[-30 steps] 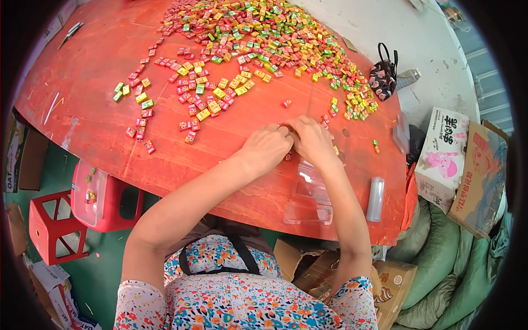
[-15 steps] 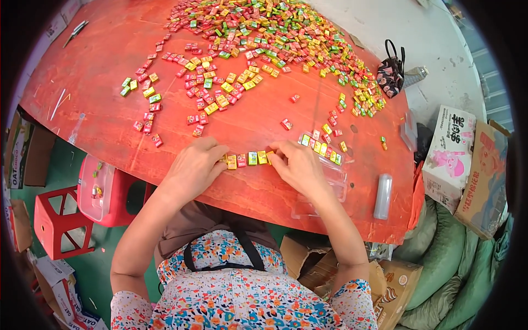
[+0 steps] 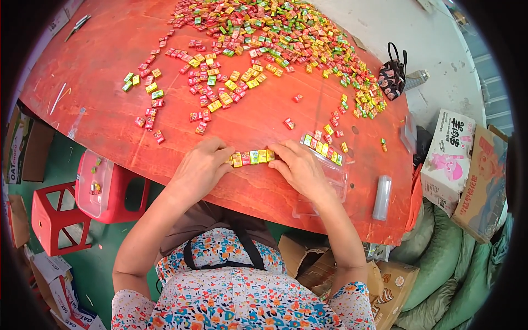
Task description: The recorder sorts small colorful plastic toy pieces on a red table and organizes them into transparent plastic containers.
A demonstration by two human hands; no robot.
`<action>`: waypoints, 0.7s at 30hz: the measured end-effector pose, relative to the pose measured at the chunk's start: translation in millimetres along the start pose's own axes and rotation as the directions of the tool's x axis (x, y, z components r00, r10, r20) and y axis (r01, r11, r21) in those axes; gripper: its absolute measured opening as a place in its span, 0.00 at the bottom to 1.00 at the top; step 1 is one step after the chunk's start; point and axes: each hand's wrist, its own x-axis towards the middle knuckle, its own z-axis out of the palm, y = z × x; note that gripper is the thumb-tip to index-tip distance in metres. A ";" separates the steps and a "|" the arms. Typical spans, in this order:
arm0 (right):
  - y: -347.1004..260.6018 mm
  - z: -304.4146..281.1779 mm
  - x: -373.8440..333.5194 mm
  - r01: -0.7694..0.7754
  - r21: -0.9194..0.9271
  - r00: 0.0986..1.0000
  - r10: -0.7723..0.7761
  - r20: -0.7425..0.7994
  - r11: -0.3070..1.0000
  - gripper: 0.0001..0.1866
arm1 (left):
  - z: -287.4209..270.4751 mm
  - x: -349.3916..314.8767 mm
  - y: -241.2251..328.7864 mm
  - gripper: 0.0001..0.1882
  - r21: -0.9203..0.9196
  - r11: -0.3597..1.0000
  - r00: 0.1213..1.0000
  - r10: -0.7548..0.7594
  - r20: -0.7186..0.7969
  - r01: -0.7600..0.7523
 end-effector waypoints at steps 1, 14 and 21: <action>0.2 -0.8 -1.3 -0.014 0.010 1.000 0.014 -0.001 1.000 0.19 | -1.5 0.1 0.5 0.18 -0.017 1.000 1.000 -0.007 0.003 0.007; 21.9 -37.4 -3.8 -0.103 -0.320 0.994 0.105 -0.010 0.942 0.15 | 0.6 -9.4 4.6 0.25 0.014 1.000 0.997 -0.021 -0.068 0.022; 19.3 -32.8 -3.3 -0.055 -0.287 0.998 0.058 0.005 0.956 0.14 | -0.6 -11.2 4.1 0.23 -0.012 1.000 0.997 -0.027 -0.073 0.026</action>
